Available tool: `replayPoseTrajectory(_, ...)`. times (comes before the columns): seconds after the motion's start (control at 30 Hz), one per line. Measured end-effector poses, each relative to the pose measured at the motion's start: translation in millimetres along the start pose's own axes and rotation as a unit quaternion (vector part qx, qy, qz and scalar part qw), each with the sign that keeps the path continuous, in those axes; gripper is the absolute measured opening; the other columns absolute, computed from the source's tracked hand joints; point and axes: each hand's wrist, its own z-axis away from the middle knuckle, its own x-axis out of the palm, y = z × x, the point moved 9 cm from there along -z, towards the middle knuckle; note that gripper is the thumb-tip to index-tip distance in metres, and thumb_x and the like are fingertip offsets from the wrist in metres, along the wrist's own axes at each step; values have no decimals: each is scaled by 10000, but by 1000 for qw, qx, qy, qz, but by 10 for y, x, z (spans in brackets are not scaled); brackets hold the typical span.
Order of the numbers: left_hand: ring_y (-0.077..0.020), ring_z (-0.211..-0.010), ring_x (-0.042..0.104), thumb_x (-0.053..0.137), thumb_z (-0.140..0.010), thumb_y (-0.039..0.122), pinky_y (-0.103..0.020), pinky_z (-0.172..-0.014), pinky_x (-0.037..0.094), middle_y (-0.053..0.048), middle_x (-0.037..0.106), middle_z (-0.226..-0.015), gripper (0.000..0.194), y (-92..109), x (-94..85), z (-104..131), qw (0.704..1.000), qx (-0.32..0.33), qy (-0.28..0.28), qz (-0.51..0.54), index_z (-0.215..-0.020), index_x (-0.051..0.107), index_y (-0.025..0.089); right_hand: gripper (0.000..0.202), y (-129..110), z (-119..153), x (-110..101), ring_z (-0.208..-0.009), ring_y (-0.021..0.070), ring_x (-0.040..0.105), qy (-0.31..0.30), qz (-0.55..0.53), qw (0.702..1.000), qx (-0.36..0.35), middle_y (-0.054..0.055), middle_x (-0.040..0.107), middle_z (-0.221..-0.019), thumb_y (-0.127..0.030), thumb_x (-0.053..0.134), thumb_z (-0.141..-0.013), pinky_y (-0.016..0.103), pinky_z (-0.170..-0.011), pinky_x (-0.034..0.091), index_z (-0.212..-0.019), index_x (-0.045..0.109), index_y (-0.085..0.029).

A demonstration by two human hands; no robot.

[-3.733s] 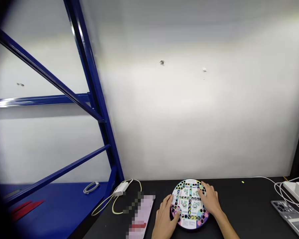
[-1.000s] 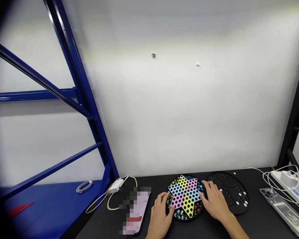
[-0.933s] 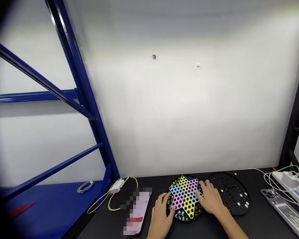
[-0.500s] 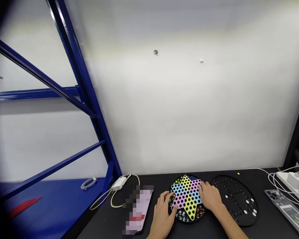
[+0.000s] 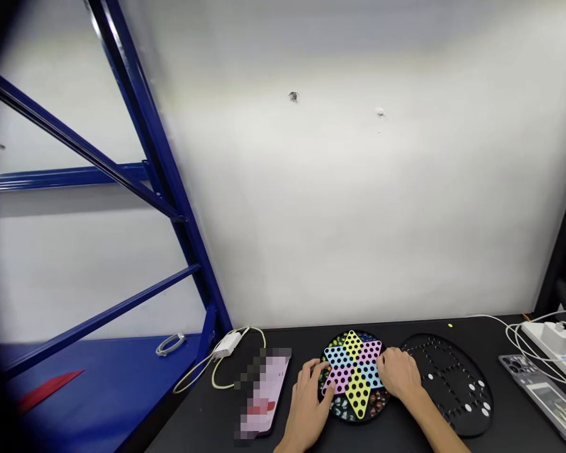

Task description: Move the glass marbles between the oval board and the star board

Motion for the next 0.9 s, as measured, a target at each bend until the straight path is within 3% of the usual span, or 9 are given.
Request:
replayPoseTrajectory(0.2,-289,-1351,464,424,-947,398,-450,-1104,397,-86,504,-1424,413,-6,-4,-7,1000,6,13,-3,-1305,588,277,414,65,11,-31,-908,290,713,20,-38,998,38,158,761,-991,-305,379,-964,351,-776,468,-853,753,-165)
replayPoseTrajectory(0.5,-298,-1337,468,425,-934,388,-459,-1087,407,-95,506,-1405,427,-46,17,-39,1000,8,20,-3,-1310,583,262,445,137,54,-101,-805,193,673,89,-113,989,39,81,723,-854,-275,311,-993,259,-708,412,-720,657,-210)
replayPoseTrajectory(0.63,-296,-1334,465,421,-938,396,-456,-1082,410,-93,508,-1400,428,-56,30,-45,1000,10,18,-2,-1314,579,266,571,384,-43,-173,-667,196,627,106,-135,982,75,77,684,-668,-298,198,-1009,270,-625,404,-610,596,-212)
replayPoseTrajectory(0.73,-291,-1334,467,427,-939,400,-444,-1080,412,-91,509,-1402,425,-72,38,-43,1000,8,21,-4,-1313,581,270,612,641,-45,-306,-659,208,621,119,-138,978,100,87,674,-649,-321,148,-1013,278,-605,395,-600,587,-212)
replayPoseTrajectory(0.9,-297,-1329,477,437,-937,408,-452,-1078,413,-96,519,-1404,435,-69,48,-44,1000,8,19,-4,-1318,586,261,461,895,99,-406,-712,250,656,103,-107,983,110,82,718,-762,-418,320,-988,306,-625,384,-715,643,-235)
